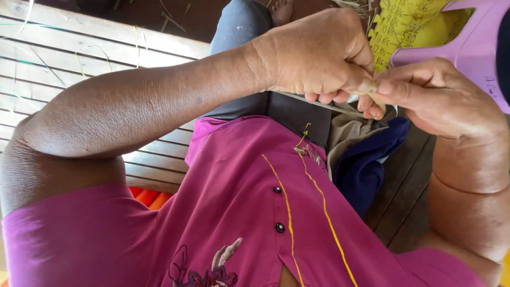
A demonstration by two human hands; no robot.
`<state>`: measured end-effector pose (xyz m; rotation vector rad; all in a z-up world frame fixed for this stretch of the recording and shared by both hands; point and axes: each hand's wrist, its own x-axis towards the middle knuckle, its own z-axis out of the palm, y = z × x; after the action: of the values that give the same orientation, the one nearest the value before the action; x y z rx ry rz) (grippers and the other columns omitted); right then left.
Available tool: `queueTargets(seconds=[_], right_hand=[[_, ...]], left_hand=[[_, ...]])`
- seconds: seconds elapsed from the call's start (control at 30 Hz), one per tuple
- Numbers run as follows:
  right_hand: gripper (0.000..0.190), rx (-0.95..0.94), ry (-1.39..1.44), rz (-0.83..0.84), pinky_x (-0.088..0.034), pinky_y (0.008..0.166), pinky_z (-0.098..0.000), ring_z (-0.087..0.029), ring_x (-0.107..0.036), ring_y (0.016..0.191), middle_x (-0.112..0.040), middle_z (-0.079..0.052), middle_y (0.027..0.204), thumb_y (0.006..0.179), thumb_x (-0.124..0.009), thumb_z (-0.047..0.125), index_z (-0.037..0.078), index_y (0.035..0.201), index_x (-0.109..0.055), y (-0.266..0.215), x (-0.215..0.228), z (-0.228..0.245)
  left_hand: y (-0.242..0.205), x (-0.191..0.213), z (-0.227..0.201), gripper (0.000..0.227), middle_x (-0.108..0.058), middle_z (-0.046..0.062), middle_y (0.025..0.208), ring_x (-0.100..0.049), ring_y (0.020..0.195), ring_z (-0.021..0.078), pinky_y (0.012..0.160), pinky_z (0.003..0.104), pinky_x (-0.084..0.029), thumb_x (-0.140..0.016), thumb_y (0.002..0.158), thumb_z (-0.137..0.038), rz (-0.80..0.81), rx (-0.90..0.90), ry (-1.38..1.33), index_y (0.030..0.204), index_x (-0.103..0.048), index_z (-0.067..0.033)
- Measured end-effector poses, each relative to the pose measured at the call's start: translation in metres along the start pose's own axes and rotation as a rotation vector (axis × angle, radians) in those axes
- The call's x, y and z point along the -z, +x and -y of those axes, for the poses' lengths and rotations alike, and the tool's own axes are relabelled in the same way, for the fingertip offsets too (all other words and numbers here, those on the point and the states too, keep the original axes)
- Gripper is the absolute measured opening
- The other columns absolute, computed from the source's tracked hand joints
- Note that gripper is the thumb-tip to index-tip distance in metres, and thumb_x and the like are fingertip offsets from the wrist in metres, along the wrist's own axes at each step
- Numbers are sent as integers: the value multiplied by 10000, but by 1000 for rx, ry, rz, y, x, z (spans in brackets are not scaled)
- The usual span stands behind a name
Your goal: The person is forming a circular bamboo frame by tying bamboo strips together with yellow string.
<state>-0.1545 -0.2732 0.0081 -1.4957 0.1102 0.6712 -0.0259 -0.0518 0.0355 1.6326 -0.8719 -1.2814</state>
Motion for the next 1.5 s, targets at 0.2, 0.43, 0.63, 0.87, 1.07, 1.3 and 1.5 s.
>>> queueTargets(seconds=[0.2, 0.43, 0.63, 0.87, 1.07, 1.3, 1.5], right_hand=[[267, -124, -558, -86, -534, 684, -278, -134, -703, 762, -768, -15, 828, 986, -601, 306, 119, 990, -790, -22, -44, 3], [226, 479, -864, 75, -411, 633, -402, -247, -469, 637, -492, -36, 724, 1057, -543, 213, 86, 872, -570, -54, -149, -23], [219, 477, -971, 98, -467, 727, -439, -278, -497, 722, -537, -78, 827, 1058, -545, 218, 10, 1032, -608, -58, -161, -36], [220, 406, -1096, 15, -438, 677, -389, -236, -492, 712, -524, -12, 788, 1052, -570, 298, 89, 1004, -618, -52, -151, -34], [171, 357, -1017, 26, -465, 741, -392, -264, -567, 776, -599, -51, 889, 1022, -620, 247, 77, 1021, -642, -53, -137, -40], [135, 263, -895, 118, -415, 692, -401, -266, -494, 757, -534, -28, 834, 978, -547, 86, 84, 1088, -624, -55, -123, -48], [125, 273, -853, 188, -384, 675, -408, -266, -449, 723, -474, -30, 782, 1016, -461, 76, 95, 987, -582, -52, -116, -44]], left_hand=[[-36, -18, -3, 282, -666, -57, 567, -573, 417, 5, 393, 173, -495, -671, 1020, -255, 43, 117, 83, 764, -763, -182], [-121, -95, 50, 331, -572, 53, 537, -471, 428, 148, 476, 340, -377, -578, 1020, -174, 59, -218, -229, 703, -580, -80], [-136, -111, 76, 211, -731, 76, 833, -702, 685, 254, 627, 380, -529, -667, 909, -296, 91, 59, -168, 984, -726, -107], [-115, -94, 84, 183, -805, -9, 824, -734, 683, 94, 637, 279, -563, -679, 938, -266, 127, 23, -250, 986, -774, -118], [-93, -95, 96, 214, -761, 102, 747, -739, 630, 149, 628, 247, -644, -678, 934, -180, 333, 399, -598, 1040, -782, -26], [-79, -114, 138, 264, -760, 179, 881, -743, 740, 209, 726, 290, -653, -635, 965, -90, 468, 350, -968, 1174, -715, 51], [-62, -122, 158, 300, -719, 133, 983, -697, 761, 134, 714, 267, -625, -583, 991, -4, 706, 264, -1175, 1268, -656, 86]])
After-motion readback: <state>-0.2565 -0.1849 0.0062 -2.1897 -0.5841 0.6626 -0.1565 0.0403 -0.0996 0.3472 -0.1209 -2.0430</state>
